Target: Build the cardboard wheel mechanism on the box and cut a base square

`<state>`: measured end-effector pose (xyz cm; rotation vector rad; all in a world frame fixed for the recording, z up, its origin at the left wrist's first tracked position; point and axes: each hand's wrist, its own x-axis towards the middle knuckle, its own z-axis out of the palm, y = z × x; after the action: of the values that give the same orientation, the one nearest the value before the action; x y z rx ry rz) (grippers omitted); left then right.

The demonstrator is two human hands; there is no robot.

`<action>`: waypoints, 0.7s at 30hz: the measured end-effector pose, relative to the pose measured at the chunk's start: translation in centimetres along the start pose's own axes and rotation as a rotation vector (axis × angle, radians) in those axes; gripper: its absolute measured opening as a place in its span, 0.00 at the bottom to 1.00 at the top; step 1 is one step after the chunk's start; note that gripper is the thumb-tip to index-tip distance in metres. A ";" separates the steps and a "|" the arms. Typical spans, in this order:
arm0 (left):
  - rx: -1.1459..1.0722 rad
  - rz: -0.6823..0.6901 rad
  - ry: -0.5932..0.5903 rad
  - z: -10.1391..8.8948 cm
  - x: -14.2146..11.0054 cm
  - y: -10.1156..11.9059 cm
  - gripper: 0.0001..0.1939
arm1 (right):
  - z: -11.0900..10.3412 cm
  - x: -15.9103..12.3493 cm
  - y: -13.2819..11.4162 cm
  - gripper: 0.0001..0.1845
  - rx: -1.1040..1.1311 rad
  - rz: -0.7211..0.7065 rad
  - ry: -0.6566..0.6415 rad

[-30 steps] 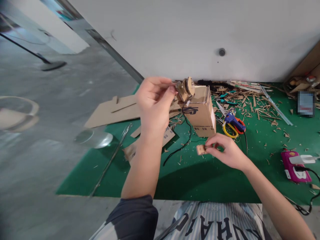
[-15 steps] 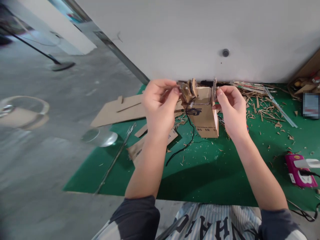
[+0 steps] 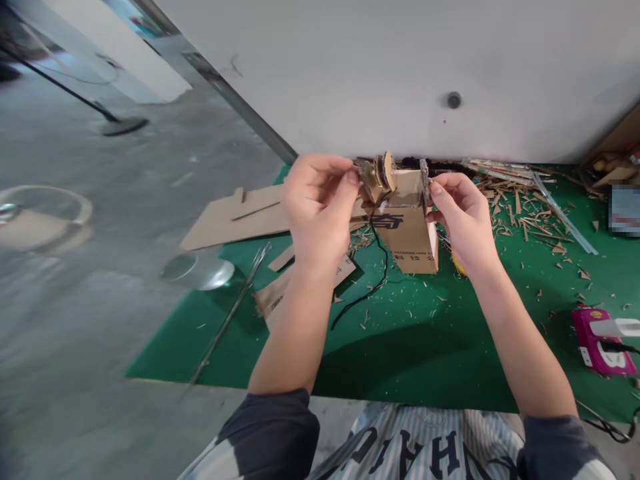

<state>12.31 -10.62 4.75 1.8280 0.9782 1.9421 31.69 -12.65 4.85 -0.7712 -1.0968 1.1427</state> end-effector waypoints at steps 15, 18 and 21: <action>0.099 -0.024 -0.022 0.0 -0.1 0.6 0.08 | -0.4 0.0 0.1 0.14 -0.158 -0.070 0.013; 0.110 -0.011 -0.021 0.0 -0.1 0.6 0.10 | -0.4 0.0 0.0 0.13 -0.202 -0.113 0.012; 0.114 0.007 -0.025 0.0 -0.1 0.6 0.12 | -0.2 -0.1 0.0 0.12 -0.263 -0.175 0.010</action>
<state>12.50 -11.10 5.09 1.9148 1.0962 1.8985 31.92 -12.75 4.79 -0.8644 -1.2959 0.8567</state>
